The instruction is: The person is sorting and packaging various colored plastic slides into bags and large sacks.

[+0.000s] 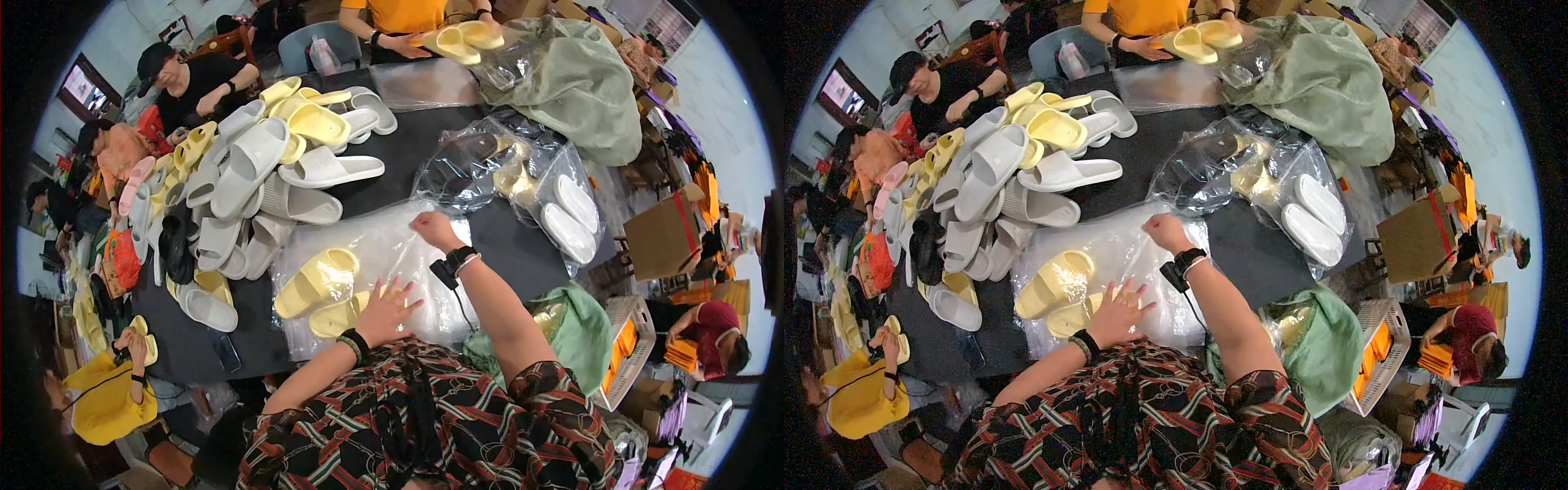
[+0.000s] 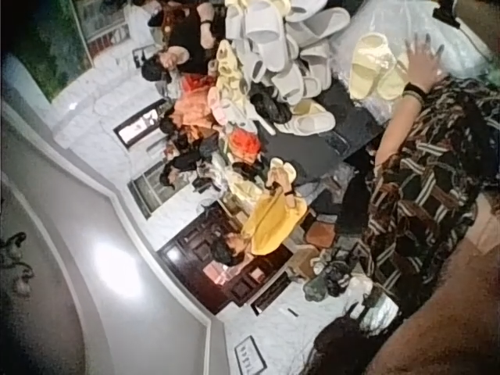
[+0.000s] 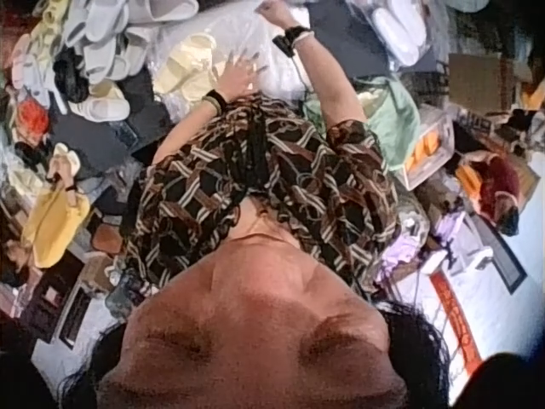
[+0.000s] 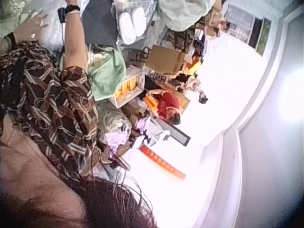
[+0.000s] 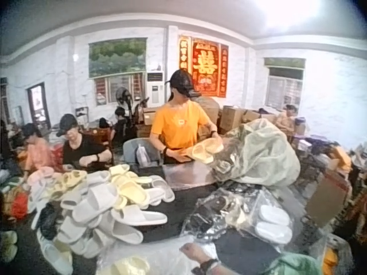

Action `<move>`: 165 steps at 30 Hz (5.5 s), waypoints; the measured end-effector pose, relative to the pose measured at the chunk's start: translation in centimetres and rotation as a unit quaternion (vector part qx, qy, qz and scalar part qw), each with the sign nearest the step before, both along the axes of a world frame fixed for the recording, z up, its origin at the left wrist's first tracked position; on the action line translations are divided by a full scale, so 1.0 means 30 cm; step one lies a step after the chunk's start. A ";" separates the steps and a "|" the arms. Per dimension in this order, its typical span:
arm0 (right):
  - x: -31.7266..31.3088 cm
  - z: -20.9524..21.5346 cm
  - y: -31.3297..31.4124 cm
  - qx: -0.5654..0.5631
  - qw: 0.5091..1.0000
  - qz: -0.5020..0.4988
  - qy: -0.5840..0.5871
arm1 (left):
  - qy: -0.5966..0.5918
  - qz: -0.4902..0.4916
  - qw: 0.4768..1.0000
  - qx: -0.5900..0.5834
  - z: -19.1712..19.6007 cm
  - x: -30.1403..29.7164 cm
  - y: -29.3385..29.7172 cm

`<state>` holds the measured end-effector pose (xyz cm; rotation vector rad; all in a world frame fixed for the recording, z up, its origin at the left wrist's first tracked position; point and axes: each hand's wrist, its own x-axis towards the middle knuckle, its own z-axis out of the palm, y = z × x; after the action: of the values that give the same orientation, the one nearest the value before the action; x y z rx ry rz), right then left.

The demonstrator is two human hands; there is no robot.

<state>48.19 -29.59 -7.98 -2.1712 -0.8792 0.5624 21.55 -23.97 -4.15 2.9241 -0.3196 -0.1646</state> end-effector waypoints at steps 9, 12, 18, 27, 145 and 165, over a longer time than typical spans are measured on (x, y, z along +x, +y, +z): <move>-0.047 0.027 -0.014 0.105 0.962 -0.090 -0.237 | -0.089 0.043 0.993 -0.057 -0.009 -0.036 0.026; -0.170 0.190 -0.060 0.194 0.942 0.063 -0.265 | -0.197 0.227 0.945 -0.132 0.087 -0.132 0.107; -0.353 0.149 -0.278 -0.150 0.932 0.284 -0.167 | -0.230 0.500 0.834 -0.042 0.030 -0.308 0.376; -0.330 0.127 -0.264 -0.196 0.915 0.275 -0.219 | -0.116 0.365 0.917 -0.107 -0.088 -0.414 0.527; -0.447 0.008 -0.340 -0.258 0.898 0.287 -0.212 | -0.253 0.323 0.904 -0.118 0.441 -0.136 0.339; -0.447 -0.076 -0.390 -0.277 0.921 0.211 -0.176 | -0.162 0.454 0.875 -0.037 -0.153 -0.199 0.377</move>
<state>34.78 -41.30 -10.27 -2.6563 -1.5606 0.7016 15.57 -12.66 -8.73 2.6710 0.9772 0.4640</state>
